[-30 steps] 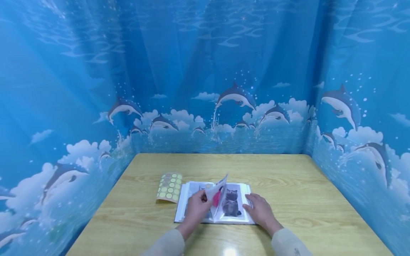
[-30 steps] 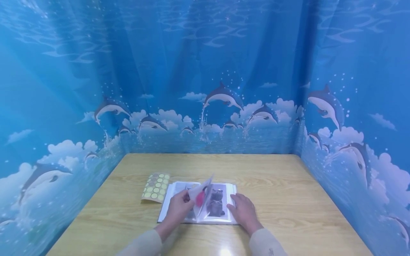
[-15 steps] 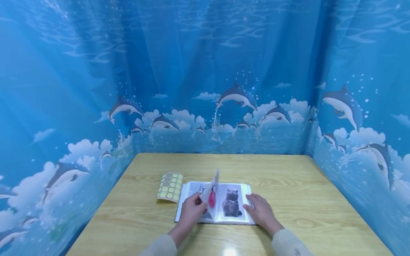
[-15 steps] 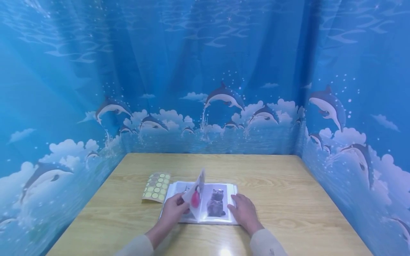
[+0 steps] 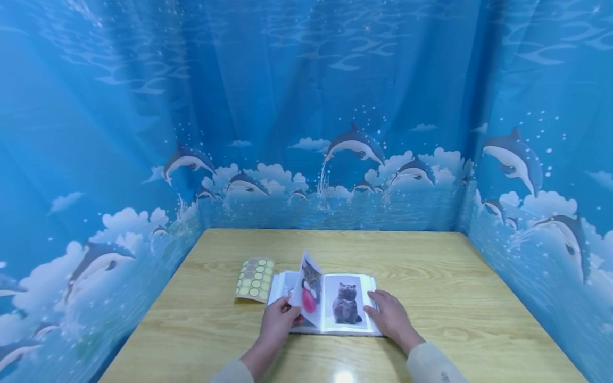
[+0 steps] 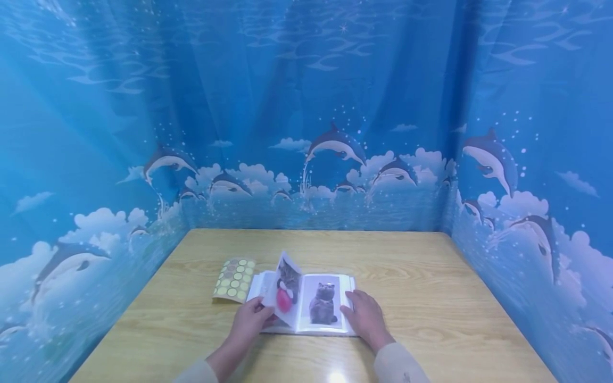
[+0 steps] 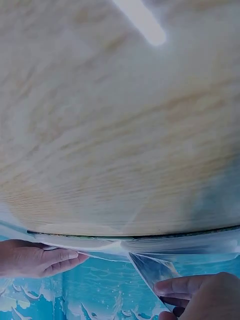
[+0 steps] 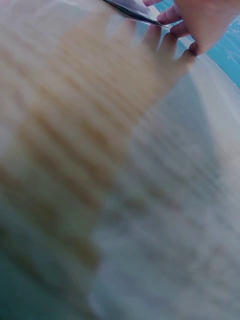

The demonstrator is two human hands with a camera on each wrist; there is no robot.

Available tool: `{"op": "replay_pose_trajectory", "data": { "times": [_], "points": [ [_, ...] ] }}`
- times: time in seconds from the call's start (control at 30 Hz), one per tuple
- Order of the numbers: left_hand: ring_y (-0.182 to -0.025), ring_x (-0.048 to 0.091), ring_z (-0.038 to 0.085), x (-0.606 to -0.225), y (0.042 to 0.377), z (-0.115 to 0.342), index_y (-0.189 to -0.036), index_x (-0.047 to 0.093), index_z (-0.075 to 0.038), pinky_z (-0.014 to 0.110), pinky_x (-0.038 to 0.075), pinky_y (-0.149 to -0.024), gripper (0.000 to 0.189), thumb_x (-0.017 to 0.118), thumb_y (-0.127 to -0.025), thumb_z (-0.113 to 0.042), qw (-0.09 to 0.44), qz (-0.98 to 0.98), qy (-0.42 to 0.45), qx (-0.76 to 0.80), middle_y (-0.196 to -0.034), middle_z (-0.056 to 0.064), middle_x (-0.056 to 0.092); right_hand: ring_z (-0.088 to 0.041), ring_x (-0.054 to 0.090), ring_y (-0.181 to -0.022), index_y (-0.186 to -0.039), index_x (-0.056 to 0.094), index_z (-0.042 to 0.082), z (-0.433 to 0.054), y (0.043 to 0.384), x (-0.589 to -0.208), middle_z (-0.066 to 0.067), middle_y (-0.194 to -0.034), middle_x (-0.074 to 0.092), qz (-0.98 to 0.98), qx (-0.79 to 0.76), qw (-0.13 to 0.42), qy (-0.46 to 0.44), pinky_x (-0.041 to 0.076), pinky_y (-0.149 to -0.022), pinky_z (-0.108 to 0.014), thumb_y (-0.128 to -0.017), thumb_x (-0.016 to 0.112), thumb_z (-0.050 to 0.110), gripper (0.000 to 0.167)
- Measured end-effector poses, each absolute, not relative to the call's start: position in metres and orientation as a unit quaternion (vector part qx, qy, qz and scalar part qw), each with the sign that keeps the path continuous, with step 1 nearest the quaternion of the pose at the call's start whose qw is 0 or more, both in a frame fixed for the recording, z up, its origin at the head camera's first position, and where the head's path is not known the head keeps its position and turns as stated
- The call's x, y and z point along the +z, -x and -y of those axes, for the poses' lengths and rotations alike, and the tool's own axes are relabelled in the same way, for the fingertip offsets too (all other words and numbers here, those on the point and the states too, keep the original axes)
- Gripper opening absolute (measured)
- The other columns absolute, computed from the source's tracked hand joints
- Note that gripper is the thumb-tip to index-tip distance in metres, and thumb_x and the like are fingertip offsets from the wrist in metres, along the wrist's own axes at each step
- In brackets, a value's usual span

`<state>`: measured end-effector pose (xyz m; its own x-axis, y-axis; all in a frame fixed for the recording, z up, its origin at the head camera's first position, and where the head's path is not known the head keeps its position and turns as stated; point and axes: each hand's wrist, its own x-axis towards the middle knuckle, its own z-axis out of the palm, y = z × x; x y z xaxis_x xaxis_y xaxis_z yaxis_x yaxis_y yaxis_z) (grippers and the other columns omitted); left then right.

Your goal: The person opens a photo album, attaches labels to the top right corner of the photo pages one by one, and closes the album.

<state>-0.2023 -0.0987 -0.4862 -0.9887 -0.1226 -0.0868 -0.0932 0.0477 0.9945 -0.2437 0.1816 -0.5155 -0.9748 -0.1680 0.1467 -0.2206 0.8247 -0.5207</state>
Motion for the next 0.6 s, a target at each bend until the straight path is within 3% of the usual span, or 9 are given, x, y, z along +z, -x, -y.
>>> {"op": "replay_pose_trajectory", "data": {
  "times": [0.4,0.6],
  "points": [
    [-0.077,0.067,0.016,-0.494,0.197,0.114,-0.121,0.051,0.017,0.031,0.060,-0.077,0.032,0.055,-0.093,0.003,-0.025,0.633,-0.146,-0.760,-0.089,0.018,0.066,-0.052,0.044,-0.125,-0.132,0.056,-0.005,-0.182,0.245,-0.517,-0.033,-0.137,0.049,0.954,0.274,0.052,-0.105,0.033,-0.105,-0.066,-0.096,0.063,0.021,0.045],
    [-0.075,0.067,0.016,-0.498,0.194,0.117,-0.132,0.037,0.021,0.030,0.060,-0.076,0.045,0.053,-0.094,0.004,-0.033,0.614,-0.180,-0.768,-0.089,0.018,0.066,-0.052,0.044,-0.126,-0.133,0.056,-0.005,-0.182,0.245,-0.519,-0.033,-0.137,0.048,0.956,0.270,0.053,-0.107,0.033,-0.105,-0.066,-0.096,0.062,0.021,0.046]
  ]
}}
